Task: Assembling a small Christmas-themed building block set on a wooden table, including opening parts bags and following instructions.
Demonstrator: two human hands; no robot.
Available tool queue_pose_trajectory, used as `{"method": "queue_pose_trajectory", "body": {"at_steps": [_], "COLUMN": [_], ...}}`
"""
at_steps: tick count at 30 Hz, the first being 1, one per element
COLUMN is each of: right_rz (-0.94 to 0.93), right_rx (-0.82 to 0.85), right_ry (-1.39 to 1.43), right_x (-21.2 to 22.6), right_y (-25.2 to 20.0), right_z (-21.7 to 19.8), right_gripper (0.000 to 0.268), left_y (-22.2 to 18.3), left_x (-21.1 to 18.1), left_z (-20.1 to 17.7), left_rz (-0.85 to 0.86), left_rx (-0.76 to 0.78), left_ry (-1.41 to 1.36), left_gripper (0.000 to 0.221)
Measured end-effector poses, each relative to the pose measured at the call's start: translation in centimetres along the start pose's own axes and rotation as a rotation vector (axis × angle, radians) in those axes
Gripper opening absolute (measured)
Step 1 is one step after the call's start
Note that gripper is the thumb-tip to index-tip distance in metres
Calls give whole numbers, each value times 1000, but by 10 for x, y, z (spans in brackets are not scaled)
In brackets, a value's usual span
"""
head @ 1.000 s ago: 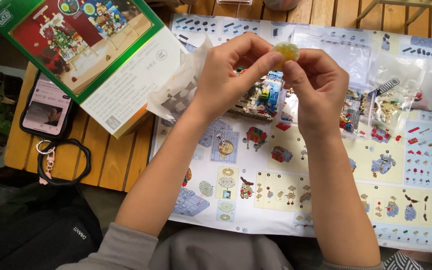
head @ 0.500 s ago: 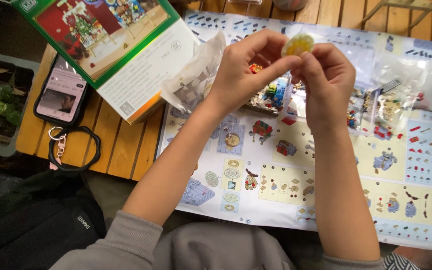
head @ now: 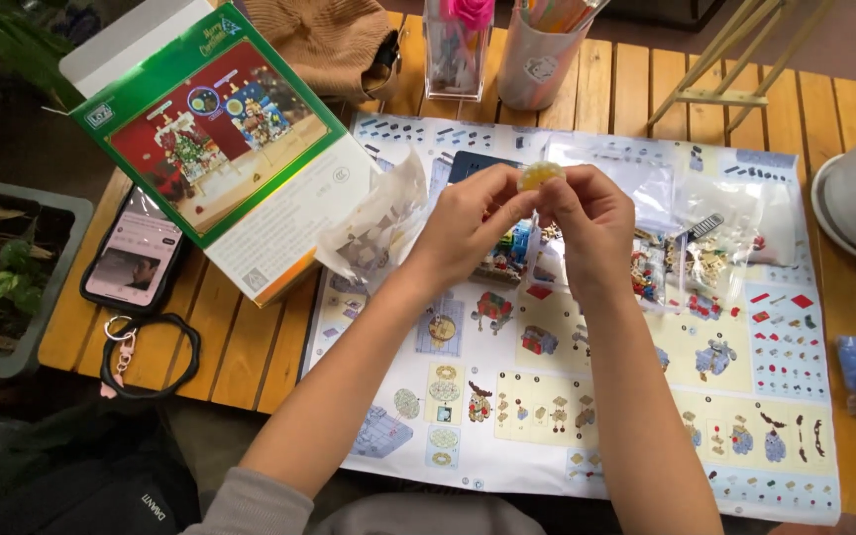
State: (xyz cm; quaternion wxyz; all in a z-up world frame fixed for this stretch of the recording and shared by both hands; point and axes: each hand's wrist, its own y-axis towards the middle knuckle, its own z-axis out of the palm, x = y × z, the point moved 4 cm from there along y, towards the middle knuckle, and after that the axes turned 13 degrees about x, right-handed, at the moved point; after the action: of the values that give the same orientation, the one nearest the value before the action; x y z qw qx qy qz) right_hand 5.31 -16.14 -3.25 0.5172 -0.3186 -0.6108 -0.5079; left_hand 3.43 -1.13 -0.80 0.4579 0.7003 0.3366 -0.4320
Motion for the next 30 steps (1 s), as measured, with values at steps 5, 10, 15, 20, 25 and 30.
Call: {"method": "queue_pose_trajectory", "body": {"at_steps": [5,10,15,20,25,30], "right_rz": [6,25,65,48,83,18], "right_rx": [72,191,156,129,106,-136], "right_ry": [-41,-75,23,106,116,123], "right_x": [-1,7,-13,-19,-14,16], "right_y": [-1,-3,-4,-5,-6,0], "right_z": [2,18,5,11,14,-26], "right_gripper": [22,40,36,34,37,37], "left_y": [0,1,1,-1,-2,4], "left_x": [8,17,2,7,-1,11], "left_z": [1,5,4,8,6,-11], "left_rz": [18,35,42,21,-19,-13], "left_rx": [32,69,112,100,111,37], "left_ry": [37,-27,-69,-151,-168,-194], "left_gripper": [30,36,28,20,19,27]}}
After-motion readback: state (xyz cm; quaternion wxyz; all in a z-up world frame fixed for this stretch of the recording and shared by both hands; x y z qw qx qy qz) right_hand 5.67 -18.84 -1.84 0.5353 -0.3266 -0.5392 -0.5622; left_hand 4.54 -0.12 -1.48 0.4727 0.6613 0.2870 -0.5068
